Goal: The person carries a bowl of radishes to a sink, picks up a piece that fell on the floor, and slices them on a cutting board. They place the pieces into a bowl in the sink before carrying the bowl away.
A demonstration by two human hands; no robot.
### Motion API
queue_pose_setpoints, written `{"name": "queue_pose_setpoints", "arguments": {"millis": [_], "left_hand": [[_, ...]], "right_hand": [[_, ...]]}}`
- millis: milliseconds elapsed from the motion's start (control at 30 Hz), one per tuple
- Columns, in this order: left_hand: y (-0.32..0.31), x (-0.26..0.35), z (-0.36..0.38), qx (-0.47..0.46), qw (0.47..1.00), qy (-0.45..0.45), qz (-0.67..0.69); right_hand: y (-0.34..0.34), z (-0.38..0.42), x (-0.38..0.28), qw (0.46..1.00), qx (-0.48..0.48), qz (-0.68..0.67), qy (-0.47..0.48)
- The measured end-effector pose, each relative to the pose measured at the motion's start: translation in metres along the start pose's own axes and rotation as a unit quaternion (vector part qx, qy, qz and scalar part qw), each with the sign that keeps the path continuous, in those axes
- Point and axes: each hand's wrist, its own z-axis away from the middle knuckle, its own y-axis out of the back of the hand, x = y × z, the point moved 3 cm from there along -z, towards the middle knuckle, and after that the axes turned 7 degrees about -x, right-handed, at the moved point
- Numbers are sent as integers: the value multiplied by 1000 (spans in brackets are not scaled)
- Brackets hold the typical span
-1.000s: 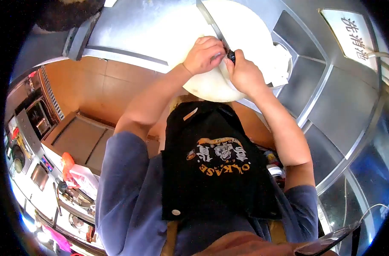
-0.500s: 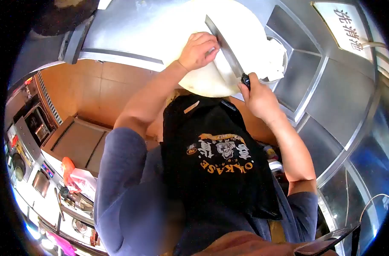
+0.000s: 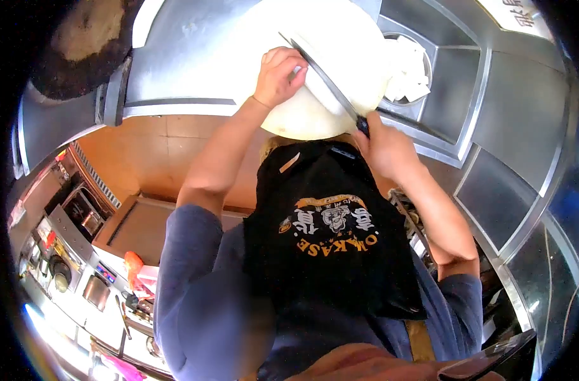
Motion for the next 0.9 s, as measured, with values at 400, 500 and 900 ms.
{"name": "queue_pose_setpoints", "arguments": {"millis": [400,500,900], "left_hand": [[34,-1,-20,-208,976,-49,-49],[47,-9,-56,-297,946,-78,-108],[39,7,-45,-250,964,8,-92]], "right_hand": [[-57,-6,54,989,95,-103,40],[-60,38,83,982,113,-146,38],[-119,62,133,867,193,-450,-92]]}}
